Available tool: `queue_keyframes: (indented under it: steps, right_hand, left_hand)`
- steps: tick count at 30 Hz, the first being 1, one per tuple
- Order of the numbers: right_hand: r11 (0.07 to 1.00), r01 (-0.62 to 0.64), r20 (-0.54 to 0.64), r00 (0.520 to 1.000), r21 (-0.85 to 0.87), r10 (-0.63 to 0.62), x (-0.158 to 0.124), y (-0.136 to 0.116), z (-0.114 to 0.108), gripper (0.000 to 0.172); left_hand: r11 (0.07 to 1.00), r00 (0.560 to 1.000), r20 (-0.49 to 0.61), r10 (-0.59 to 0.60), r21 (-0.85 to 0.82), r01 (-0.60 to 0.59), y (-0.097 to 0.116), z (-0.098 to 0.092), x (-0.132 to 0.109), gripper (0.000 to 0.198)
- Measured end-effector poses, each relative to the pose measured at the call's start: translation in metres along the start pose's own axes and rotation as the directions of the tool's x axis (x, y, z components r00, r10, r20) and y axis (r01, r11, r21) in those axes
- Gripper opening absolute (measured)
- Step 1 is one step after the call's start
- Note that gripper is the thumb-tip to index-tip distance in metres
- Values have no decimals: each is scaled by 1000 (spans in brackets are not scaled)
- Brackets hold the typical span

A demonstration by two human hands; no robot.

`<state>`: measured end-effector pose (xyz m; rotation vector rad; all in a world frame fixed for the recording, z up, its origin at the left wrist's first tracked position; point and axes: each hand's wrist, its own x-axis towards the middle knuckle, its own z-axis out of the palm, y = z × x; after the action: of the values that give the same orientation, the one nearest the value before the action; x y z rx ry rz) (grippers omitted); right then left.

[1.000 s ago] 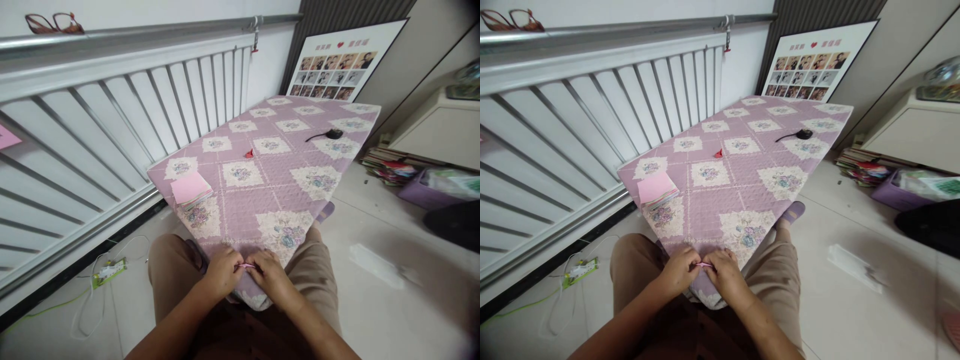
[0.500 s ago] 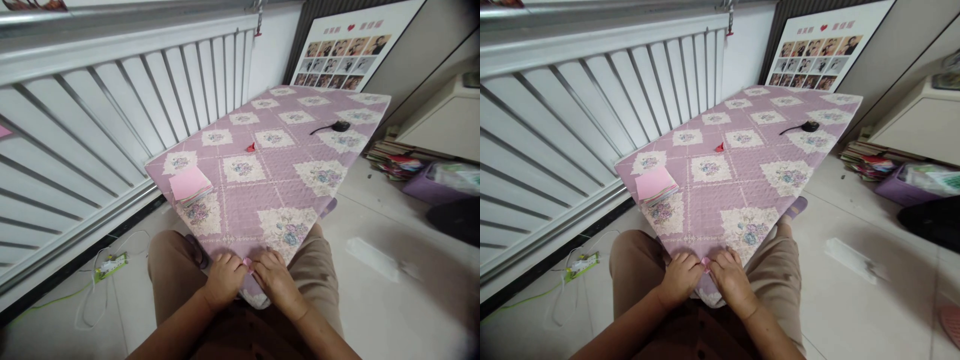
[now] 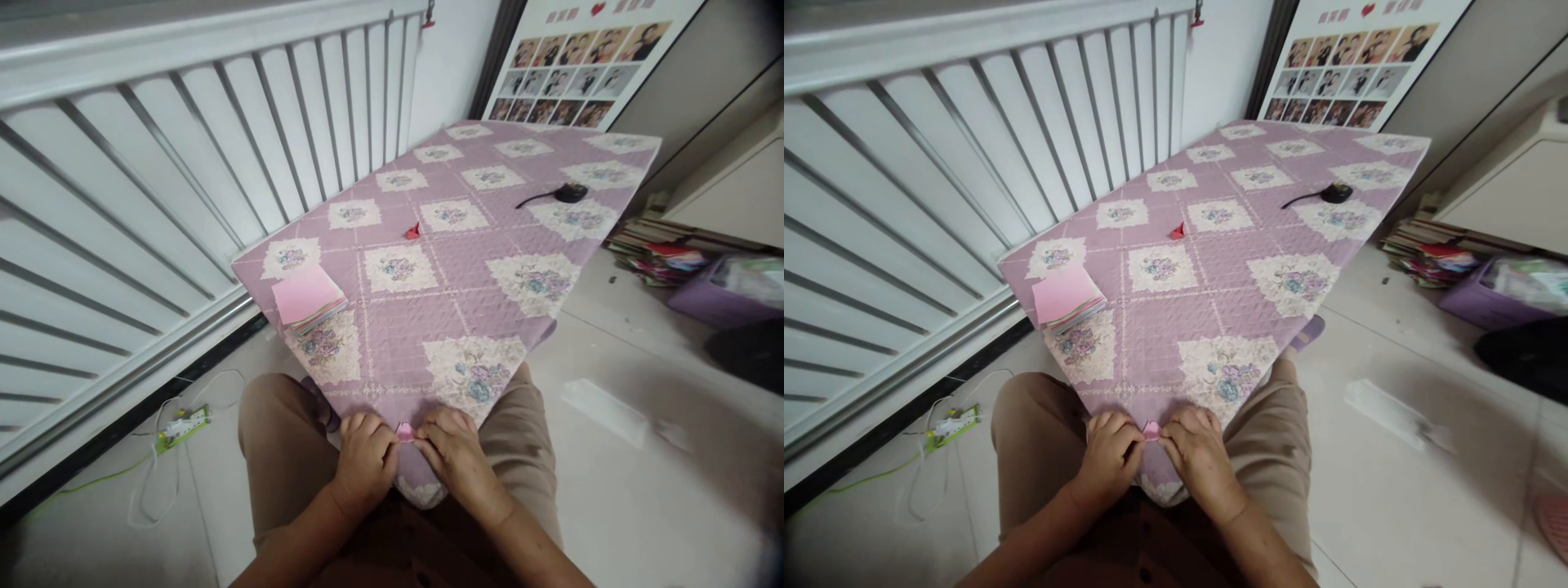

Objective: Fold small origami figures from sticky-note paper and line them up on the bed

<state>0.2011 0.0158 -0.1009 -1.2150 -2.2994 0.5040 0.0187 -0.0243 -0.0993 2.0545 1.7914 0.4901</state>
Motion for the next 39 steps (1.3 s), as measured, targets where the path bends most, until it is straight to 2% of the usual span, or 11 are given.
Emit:
queue_keyframes:
  steps: [4,13,27,39]
  right_hand:
    - [997,-70,1,998,-27,70,1,-2,2,20]
    - [984,-153,-63,987,-87,148,7,-11,4,29]
    - [971,-221,-133,969,-91,208,3,-14,14,28]
    - [962,-270,-164,951,-37,261,4,-18,18,21]
  left_hand:
    - [997,997,20,-74,17,74,5,-2,3,15]
    - [985,986,91,-141,116,130,10,-10,15,24]
    - [969,988,117,-100,239,69,6,-6,18,29]
    - [973,991,105,-85,223,59,2,-3,16,31]
